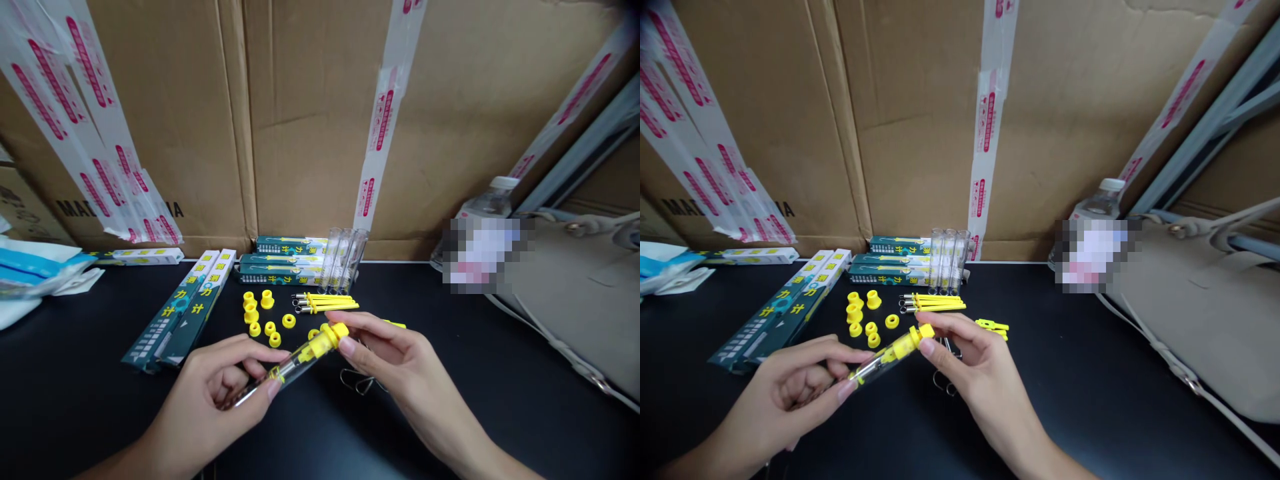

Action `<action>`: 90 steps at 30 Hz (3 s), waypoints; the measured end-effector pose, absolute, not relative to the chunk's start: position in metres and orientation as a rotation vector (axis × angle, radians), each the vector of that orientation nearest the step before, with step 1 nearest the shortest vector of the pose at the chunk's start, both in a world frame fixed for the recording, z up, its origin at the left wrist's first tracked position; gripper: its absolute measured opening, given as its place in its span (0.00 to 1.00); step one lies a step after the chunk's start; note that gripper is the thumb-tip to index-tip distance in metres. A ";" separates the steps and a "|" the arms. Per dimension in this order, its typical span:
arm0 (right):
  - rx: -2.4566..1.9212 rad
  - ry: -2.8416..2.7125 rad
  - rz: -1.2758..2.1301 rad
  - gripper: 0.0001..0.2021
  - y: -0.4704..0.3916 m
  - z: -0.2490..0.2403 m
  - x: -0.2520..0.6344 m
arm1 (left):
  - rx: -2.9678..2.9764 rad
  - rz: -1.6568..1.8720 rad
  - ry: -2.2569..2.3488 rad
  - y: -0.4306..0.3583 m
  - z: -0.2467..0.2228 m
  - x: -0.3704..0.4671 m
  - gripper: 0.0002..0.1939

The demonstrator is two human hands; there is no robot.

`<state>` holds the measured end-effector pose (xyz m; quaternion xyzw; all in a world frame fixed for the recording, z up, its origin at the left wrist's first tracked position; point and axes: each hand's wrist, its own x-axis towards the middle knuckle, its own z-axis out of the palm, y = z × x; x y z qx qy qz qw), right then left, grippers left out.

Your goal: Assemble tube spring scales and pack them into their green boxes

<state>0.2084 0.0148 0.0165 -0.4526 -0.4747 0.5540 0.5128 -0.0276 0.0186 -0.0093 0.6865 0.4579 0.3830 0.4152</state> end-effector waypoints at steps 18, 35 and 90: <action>-0.963 -0.867 1.547 0.16 0.015 0.017 0.198 | 1.764 1.017 1.158 0.017 -0.011 -0.027 0.11; -0.847 -0.671 1.585 0.20 0.006 0.007 0.186 | 1.919 1.099 1.118 0.016 -0.008 -0.024 0.08; -0.804 -0.646 1.631 0.22 0.005 0.007 0.185 | 2.056 1.159 1.026 0.014 -0.008 -0.026 0.10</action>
